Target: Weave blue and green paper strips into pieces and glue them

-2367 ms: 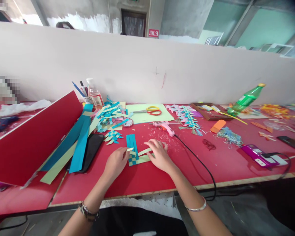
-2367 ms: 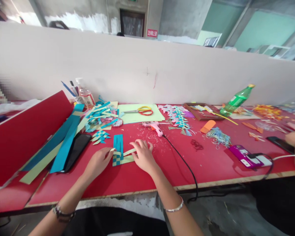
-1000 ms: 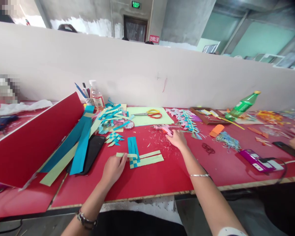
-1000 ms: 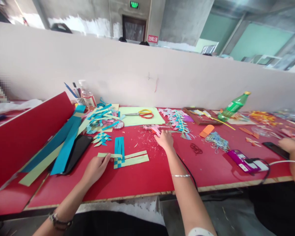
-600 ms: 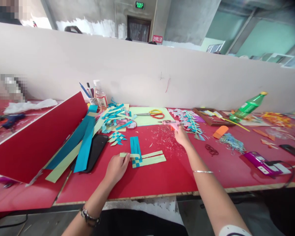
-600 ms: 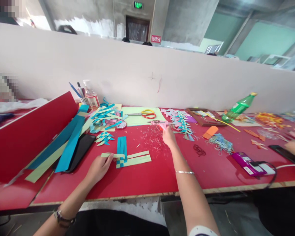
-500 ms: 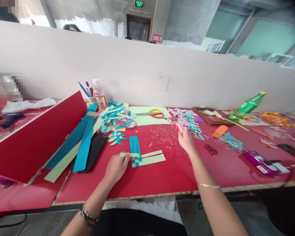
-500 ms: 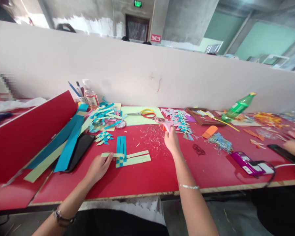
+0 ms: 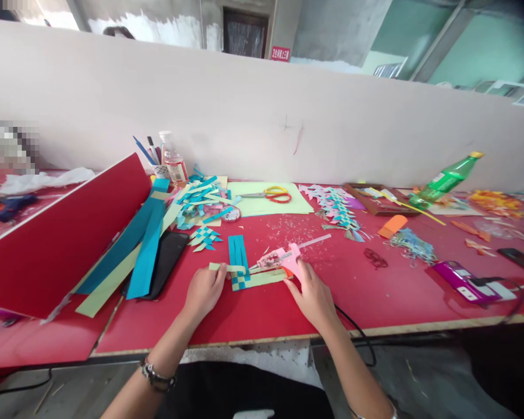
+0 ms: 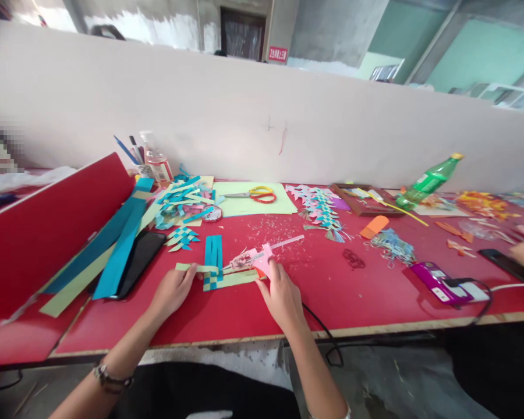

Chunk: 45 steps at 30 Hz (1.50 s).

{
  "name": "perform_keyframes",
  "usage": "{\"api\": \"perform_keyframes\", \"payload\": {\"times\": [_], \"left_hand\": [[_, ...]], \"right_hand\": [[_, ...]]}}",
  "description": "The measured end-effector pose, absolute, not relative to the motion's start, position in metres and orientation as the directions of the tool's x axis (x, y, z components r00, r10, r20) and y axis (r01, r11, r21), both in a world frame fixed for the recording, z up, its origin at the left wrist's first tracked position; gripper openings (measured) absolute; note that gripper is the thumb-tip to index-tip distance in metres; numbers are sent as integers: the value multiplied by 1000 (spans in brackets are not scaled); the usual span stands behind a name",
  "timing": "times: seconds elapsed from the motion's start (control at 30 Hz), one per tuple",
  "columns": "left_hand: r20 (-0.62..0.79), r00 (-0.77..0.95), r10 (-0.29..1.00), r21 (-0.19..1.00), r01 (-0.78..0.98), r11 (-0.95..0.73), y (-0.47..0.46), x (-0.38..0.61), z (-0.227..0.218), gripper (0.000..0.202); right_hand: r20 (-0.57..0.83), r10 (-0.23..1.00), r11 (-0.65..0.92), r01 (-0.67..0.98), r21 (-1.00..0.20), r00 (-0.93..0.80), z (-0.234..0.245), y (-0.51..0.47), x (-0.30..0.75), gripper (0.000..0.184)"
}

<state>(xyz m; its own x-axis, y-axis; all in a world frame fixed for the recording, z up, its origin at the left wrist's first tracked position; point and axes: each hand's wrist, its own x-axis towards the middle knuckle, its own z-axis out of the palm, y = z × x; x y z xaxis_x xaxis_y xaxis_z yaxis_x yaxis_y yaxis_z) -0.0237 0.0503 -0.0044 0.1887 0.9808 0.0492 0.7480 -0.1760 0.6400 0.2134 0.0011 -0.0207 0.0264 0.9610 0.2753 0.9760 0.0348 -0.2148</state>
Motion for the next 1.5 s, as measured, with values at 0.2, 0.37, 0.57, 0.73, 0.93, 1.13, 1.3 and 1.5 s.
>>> {"api": "perform_keyframes", "payload": {"times": [0.2,0.37,0.57,0.73,0.93,1.13,1.3,1.5], "left_hand": [[75,208,975,679,706,-203,50,-24,-4,52],[83,205,975,671,712,-206,49,-24,-4,51],[81,198,977,673,712,-200,49,-25,-4,50],[77,197,977,681,705,-196,49,-25,-4,51],[73,194,978,697,692,-189,50,-25,-6,51],[79,195,978,687,700,-195,51,-26,-7,51],[75,201,977,693,694,-196,51,-25,-6,50],[65,198,978,689,700,-187,51,-26,-6,51]], "right_hand": [[235,972,52,985,-167,-11,-20,2,212,46],[235,972,49,987,-153,-12,-24,3,213,44],[250,968,48,988,-146,-10,-27,4,214,42],[224,975,19,993,-117,8,-23,1,215,40],[183,981,-41,994,-102,59,-16,-2,220,39],[166,981,-92,993,-79,104,-11,-6,226,38],[171,976,-125,989,-73,136,-12,-7,234,38],[192,968,-150,986,-70,161,-14,-10,245,36]]}}
